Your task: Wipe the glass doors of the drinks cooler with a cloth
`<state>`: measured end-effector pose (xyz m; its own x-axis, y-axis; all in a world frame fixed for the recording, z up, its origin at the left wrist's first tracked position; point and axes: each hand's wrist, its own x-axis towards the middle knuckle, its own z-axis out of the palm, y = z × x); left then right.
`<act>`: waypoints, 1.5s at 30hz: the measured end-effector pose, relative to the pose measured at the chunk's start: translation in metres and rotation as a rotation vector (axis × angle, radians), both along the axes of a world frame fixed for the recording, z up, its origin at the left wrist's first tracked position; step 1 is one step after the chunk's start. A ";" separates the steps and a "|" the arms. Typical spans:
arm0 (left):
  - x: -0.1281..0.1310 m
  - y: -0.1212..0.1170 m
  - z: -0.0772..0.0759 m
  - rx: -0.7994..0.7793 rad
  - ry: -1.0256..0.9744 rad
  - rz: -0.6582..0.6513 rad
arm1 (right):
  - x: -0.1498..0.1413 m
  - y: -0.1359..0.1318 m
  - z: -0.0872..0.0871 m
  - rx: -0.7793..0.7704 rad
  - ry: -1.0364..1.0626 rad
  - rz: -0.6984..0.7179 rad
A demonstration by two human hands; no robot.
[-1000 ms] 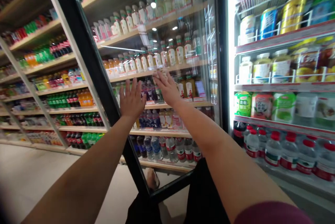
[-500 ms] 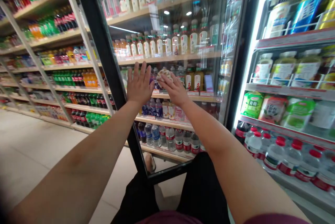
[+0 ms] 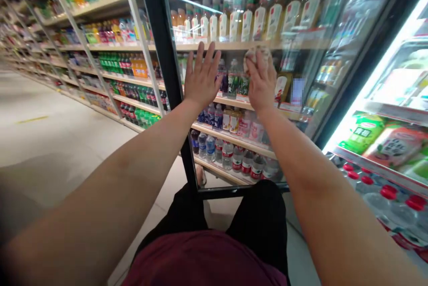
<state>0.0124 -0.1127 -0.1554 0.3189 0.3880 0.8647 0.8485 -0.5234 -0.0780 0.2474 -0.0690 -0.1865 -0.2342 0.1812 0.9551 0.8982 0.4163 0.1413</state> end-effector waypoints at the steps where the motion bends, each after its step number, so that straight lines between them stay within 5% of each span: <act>1: 0.000 -0.001 0.000 -0.010 0.004 0.009 | 0.002 0.002 0.002 0.011 0.028 -0.006; 7: 0.002 -0.007 0.002 -0.027 0.011 0.033 | 0.005 -0.002 -0.007 -0.036 -0.191 0.052; 12: 0.003 -0.008 0.003 -0.067 -0.008 0.043 | 0.003 -0.006 -0.011 0.025 0.022 0.001; 17: 0.002 -0.008 0.004 -0.113 -0.054 -0.045 | 0.001 -0.006 -0.013 -0.036 -0.173 0.028; 22: 0.001 -0.004 0.004 -0.108 -0.063 -0.068 | 0.008 0.000 -0.007 -0.002 0.008 -0.024; 28: 0.000 -0.001 0.002 -0.046 -0.037 -0.054 | -0.002 -0.011 -0.013 -0.055 -0.148 0.016; 34: 0.000 -0.001 0.002 -0.021 -0.026 -0.047 | -0.016 -0.013 -0.028 0.015 0.071 -0.027; 38: -0.001 0.003 0.001 0.039 0.006 -0.004 | -0.027 -0.017 -0.043 -0.033 -0.067 -0.002; 45: -0.001 0.003 -0.008 0.076 -0.041 -0.027 | -0.027 -0.016 -0.043 -0.014 0.146 0.008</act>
<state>0.0115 -0.1093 -0.1634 0.2926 0.3121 0.9039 0.8372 -0.5403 -0.0845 0.2207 -0.0854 -0.2293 -0.0947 0.1933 0.9765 0.9052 0.4249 0.0037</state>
